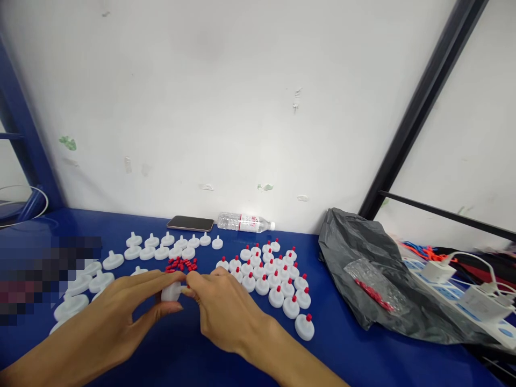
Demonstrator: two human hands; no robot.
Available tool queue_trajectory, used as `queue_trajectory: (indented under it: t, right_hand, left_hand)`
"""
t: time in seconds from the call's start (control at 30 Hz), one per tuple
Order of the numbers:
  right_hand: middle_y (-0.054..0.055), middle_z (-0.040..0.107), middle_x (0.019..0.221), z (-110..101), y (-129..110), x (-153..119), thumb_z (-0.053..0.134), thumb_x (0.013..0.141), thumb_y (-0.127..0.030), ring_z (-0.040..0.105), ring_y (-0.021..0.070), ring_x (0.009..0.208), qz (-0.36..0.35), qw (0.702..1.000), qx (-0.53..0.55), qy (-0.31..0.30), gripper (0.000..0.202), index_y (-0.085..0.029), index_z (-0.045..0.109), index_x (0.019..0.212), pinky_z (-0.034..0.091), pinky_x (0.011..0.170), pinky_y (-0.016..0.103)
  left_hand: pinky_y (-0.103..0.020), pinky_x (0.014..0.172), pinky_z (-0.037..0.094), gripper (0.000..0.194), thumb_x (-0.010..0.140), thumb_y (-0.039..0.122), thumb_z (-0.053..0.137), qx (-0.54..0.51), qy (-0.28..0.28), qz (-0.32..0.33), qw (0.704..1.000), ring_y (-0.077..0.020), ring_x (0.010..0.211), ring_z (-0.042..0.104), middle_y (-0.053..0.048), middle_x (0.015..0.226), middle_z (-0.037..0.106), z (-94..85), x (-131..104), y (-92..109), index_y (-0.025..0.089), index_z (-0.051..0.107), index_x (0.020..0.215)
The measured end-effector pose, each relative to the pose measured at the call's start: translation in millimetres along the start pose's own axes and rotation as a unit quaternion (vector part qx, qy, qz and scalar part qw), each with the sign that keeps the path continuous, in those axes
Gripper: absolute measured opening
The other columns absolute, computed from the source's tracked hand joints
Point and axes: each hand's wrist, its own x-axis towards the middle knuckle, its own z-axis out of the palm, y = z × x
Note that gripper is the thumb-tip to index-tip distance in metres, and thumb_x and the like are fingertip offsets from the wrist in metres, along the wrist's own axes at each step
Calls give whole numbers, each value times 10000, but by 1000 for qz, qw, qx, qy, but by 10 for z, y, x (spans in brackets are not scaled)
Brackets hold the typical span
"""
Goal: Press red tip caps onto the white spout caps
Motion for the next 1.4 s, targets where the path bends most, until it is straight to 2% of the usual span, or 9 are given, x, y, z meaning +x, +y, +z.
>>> queue_trajectory:
  t: [0.17,0.33,0.47,0.67,0.8,0.97,1.13,1.27,1.4]
  right_hand:
    - [10,593,742,-26,-10,-7,434,946,-35,488,173,674,-14,1000,11,-9,199,-216,502,898,335,651,270]
    - [22,619,789,-133,-43,32,359,1067,-174,462,170,689,-38,999,5,6,238,-211,525,901,387,768,305]
    - [-33,532,693,-334,-66,56,381,1077,-243,397,120,615,-35,999,17,16,344,-208,466,745,373,785,310]
    - [-67,182,538,-611,-28,10,542,904,-163,176,83,490,76,990,45,-109,499,-185,221,523,184,523,297]
    - [-71,134,496,-649,38,-49,609,787,-122,115,91,471,116,979,9,-170,532,-192,187,470,170,499,304]
    - [-58,214,414,-654,118,-68,666,750,-110,159,114,440,134,979,-83,-133,535,-204,228,459,164,500,329]
    - [-27,419,477,-560,135,24,583,964,-304,285,121,474,133,982,-131,-36,499,-198,344,539,189,567,332]
    - [-13,571,575,-402,117,62,450,1066,-360,428,126,510,106,984,-144,17,450,-204,477,645,214,589,321]
    - [-1,660,686,-341,131,112,470,1065,-319,599,172,659,105,981,-157,31,318,-224,591,788,280,612,308]
  left_hand:
    - [-334,874,618,291,992,484,582,-16,1,-28,999,-250,993,750,-2,1129,806,-35,-51,9,335,705,1210]
    - [-340,832,623,368,998,572,535,-24,-12,-64,998,-254,982,751,-9,1119,807,-94,-18,53,346,715,1226]
    - [-385,855,630,478,992,640,497,-19,-29,-80,996,-266,986,759,-21,1145,808,-138,22,18,360,676,1336]
    - [-376,880,599,495,977,704,428,42,-13,-114,992,-277,984,766,19,1104,824,-426,47,-208,373,756,1144]
    - [-403,822,580,451,995,634,400,108,-20,-156,982,-294,915,753,32,1072,813,-584,8,-414,379,751,1120]
    - [-429,804,592,376,967,451,421,138,-45,-182,973,-319,942,751,-10,1024,807,-590,-11,-544,344,769,1060]
    - [-469,932,565,473,959,224,330,161,-106,-86,977,-325,1067,708,-93,1124,790,-487,60,-569,269,791,1051]
    - [-525,883,555,480,980,276,341,174,-81,-105,976,-375,1068,672,-173,1153,754,-275,65,-713,169,750,1207]
    - [-512,964,498,453,980,228,341,177,-70,-93,977,-355,1079,665,-155,1072,766,-161,43,-815,197,779,1092]
